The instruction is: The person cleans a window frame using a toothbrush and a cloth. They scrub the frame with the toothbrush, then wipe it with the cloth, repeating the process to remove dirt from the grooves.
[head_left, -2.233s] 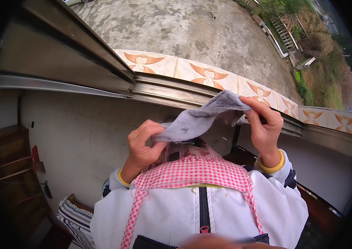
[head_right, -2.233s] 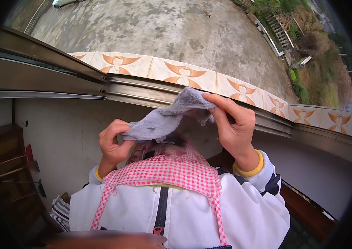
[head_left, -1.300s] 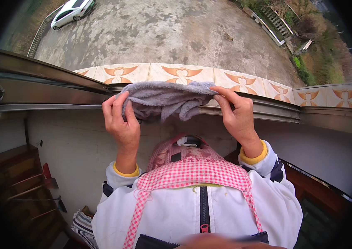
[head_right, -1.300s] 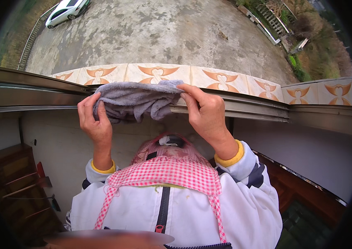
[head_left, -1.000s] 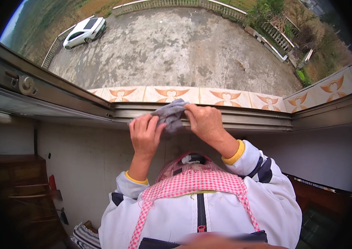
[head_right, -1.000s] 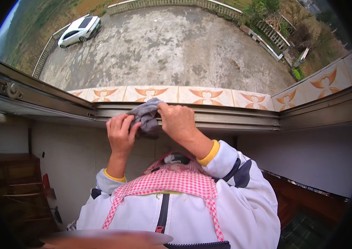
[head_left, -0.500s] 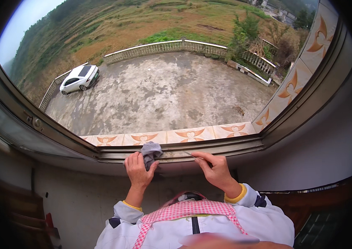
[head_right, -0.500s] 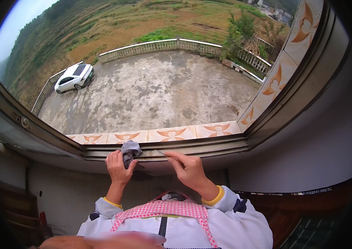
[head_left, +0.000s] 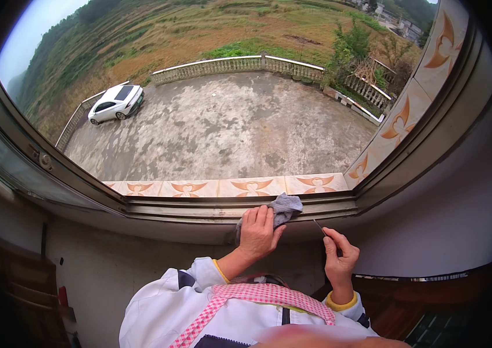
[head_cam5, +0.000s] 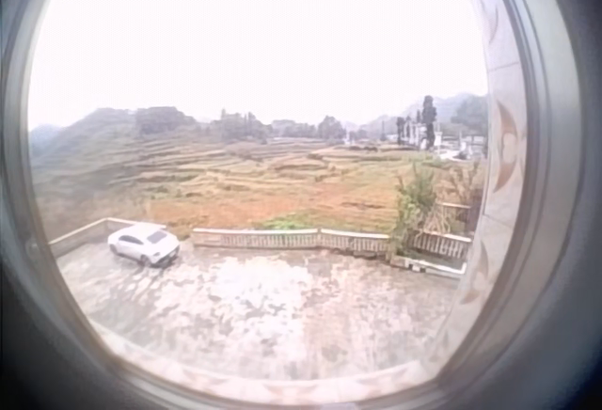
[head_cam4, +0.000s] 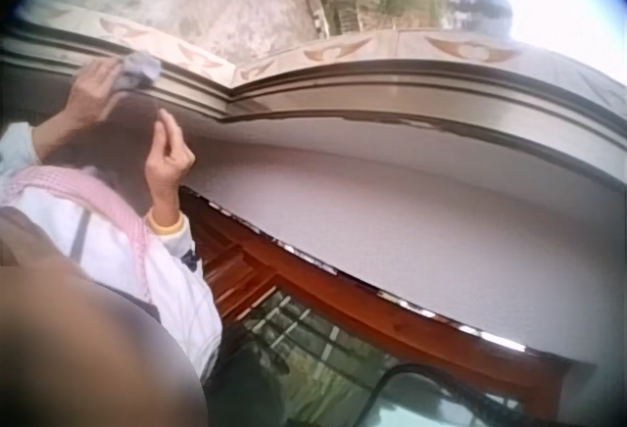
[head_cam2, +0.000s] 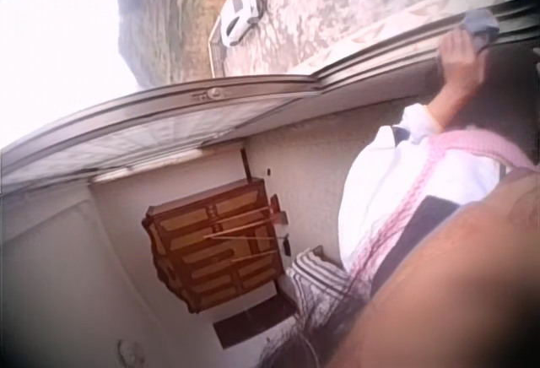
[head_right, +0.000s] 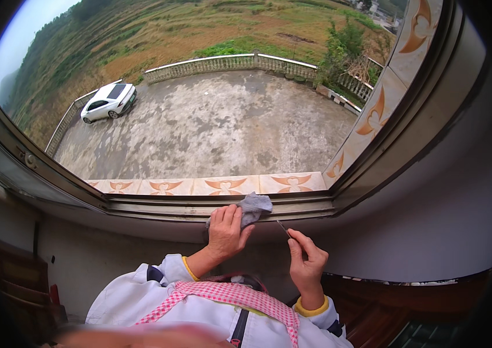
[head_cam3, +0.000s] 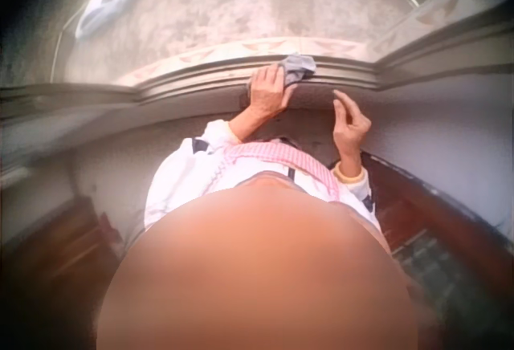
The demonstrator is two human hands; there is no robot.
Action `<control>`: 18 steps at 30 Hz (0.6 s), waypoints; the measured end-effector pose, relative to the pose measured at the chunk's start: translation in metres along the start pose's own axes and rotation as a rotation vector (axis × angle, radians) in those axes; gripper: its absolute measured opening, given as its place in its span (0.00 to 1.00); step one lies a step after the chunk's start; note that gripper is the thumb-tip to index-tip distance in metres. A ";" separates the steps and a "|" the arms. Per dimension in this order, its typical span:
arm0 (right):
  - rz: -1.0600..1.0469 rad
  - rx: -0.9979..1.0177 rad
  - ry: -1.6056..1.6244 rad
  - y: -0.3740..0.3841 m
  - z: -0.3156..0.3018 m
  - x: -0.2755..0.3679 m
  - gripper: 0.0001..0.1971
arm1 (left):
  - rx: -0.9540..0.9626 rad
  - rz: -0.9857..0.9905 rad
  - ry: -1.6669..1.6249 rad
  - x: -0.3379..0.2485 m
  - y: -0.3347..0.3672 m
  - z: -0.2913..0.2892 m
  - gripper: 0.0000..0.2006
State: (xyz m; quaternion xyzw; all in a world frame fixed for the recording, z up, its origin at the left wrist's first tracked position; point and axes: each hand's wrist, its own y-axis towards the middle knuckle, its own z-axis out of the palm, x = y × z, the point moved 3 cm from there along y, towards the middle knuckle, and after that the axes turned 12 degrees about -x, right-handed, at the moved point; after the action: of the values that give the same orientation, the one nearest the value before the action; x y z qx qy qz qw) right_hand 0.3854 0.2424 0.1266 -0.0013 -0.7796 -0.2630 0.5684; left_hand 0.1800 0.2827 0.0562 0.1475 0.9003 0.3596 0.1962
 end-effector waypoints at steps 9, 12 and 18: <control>0.126 -0.240 -0.140 -0.025 -0.070 -0.031 0.08 | 0.001 0.195 -0.109 -0.089 0.033 0.084 0.25; 0.090 -0.283 -0.189 -0.033 -0.085 -0.031 0.08 | -0.042 0.248 -0.112 -0.116 0.043 0.106 0.21; 0.111 -0.347 -0.244 -0.049 -0.107 -0.018 0.10 | -0.078 -0.129 -0.591 -0.127 0.055 0.113 0.10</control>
State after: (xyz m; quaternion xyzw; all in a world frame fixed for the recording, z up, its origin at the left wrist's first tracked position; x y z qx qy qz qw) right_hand 0.4724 0.1614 0.1135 -0.1737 -0.7844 -0.3596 0.4746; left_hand 0.3500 0.3359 0.0514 0.1804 0.7972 0.3224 0.4775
